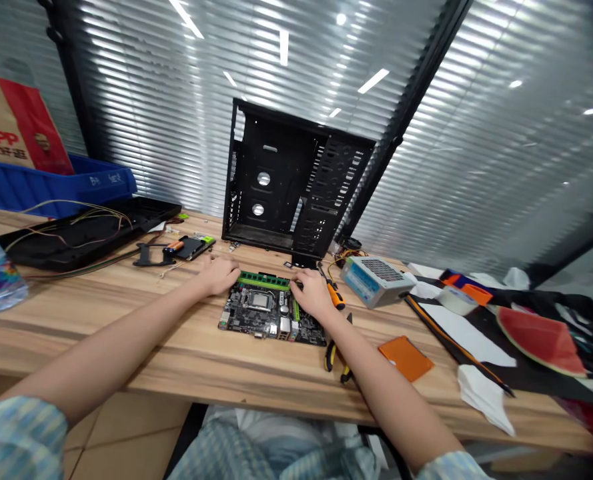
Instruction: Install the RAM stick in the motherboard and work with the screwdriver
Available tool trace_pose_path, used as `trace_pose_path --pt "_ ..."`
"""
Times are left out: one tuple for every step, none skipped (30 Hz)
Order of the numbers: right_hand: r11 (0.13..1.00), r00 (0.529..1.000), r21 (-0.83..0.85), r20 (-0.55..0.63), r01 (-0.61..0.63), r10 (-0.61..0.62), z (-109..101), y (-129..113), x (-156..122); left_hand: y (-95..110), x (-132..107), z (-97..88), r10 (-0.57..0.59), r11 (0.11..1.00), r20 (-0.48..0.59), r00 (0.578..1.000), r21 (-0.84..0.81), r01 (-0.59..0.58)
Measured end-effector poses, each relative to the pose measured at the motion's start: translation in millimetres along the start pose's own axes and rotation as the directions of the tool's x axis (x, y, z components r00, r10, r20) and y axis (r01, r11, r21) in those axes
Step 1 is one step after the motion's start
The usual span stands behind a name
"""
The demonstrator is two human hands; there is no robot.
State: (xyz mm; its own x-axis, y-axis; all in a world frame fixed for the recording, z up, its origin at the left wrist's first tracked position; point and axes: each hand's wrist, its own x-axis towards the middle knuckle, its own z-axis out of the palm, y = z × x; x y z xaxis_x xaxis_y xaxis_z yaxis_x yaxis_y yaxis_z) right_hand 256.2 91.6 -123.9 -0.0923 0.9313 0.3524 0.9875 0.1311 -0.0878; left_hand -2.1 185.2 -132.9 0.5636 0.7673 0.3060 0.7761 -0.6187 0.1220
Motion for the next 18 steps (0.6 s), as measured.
trace_pose_path --pt "1.0 1.0 0.008 0.0 -0.01 0.01 0.5 0.2 0.0 -0.3 0.7 1.4 0.0 1.0 0.003 1.0 -0.002 0.0" --pt "1.0 1.0 0.018 -0.002 -0.021 0.021 1.3 0.5 0.0 -0.8 1.2 2.7 -0.001 1.0 0.004 1.0 -0.005 0.002" --pt "0.999 1.0 0.029 -0.004 -0.031 0.031 2.2 1.0 0.0 -1.4 1.6 4.0 -0.004 1.0 0.001 1.0 -0.011 0.004" --pt "0.999 0.999 0.039 -0.006 -0.038 0.038 3.3 1.5 0.0 -2.1 1.8 5.2 -0.006 1.0 -0.001 1.0 -0.019 0.006" --pt "0.998 0.999 0.049 -0.007 -0.041 0.041 4.4 2.1 0.0 -2.8 1.8 6.1 -0.01 1.0 -0.003 1.0 -0.028 0.009" --pt "0.998 0.999 0.056 -0.007 -0.042 0.043 5.4 2.6 0.0 -3.3 1.7 6.8 -0.011 0.999 -0.001 1.0 -0.036 0.011" --pt "0.997 0.999 0.062 -0.008 -0.041 0.042 6.3 3.2 0.1 -3.6 1.5 7.2 -0.013 0.999 0.005 1.0 -0.039 0.013" --pt "0.997 0.999 0.065 -0.007 -0.04 0.04 7.0 3.6 0.2 -3.5 1.2 7.2 -0.016 0.999 0.014 1.0 -0.039 0.016" --pt "0.997 0.999 0.068 -0.003 -0.04 0.04 7.6 4.0 0.4 -3.1 0.9 6.9 -0.022 0.999 0.024 0.999 -0.039 0.023" --pt "0.997 0.999 0.071 0.001 -0.042 0.042 8.0 4.3 0.6 -2.2 0.6 6.3 -0.034 0.999 0.032 0.999 -0.04 0.035" --pt "0.996 0.999 0.077 0.004 -0.045 0.045 8.4 4.6 0.8 -0.9 0.4 5.4 -0.046 0.998 0.04 0.998 -0.041 0.048" --pt "0.995 0.999 0.086 0.003 -0.05 0.05 8.8 4.8 1.0 0.6 0.1 4.2 -0.057 0.997 0.046 0.997 -0.043 0.059" --pt "0.994 0.999 0.097 0.001 -0.053 0.053 9.3 5.1 1.3 2.3 -0.1 2.7 -0.067 0.997 0.053 0.996 -0.042 0.069" --pt "0.993 0.999 0.11 -0.005 -0.052 0.053 9.8 5.2 1.5 4.0 -0.4 0.9 -0.074 0.996 0.06 0.995 -0.036 0.076" --pt "0.992 0.999 0.121 -0.012 -0.047 0.049 10.3 5.4 1.7 5.6 -0.7 -1.0 -0.079 0.996 0.067 0.995 -0.026 0.081" --pt "0.991 0.999 0.129 -0.017 -0.039 0.042 10.9 5.5 1.9 6.9 -1.3 -3.1 -0.082 0.997 0.07 0.994 -0.012 0.083" --pt "0.991 0.999 0.133 -0.02 -0.032 0.035 11.4 5.5 2.1 7.9 -1.9 -5.2 -0.082 0.997 0.065 0.994 0.005 0.082" --pt "0.991 0.999 0.133 -0.02 -0.028 0.031 11.9 5.5 2.2 8.6 -2.7 -7.3 -0.082 0.996 0.054 0.995 0.026 0.081"
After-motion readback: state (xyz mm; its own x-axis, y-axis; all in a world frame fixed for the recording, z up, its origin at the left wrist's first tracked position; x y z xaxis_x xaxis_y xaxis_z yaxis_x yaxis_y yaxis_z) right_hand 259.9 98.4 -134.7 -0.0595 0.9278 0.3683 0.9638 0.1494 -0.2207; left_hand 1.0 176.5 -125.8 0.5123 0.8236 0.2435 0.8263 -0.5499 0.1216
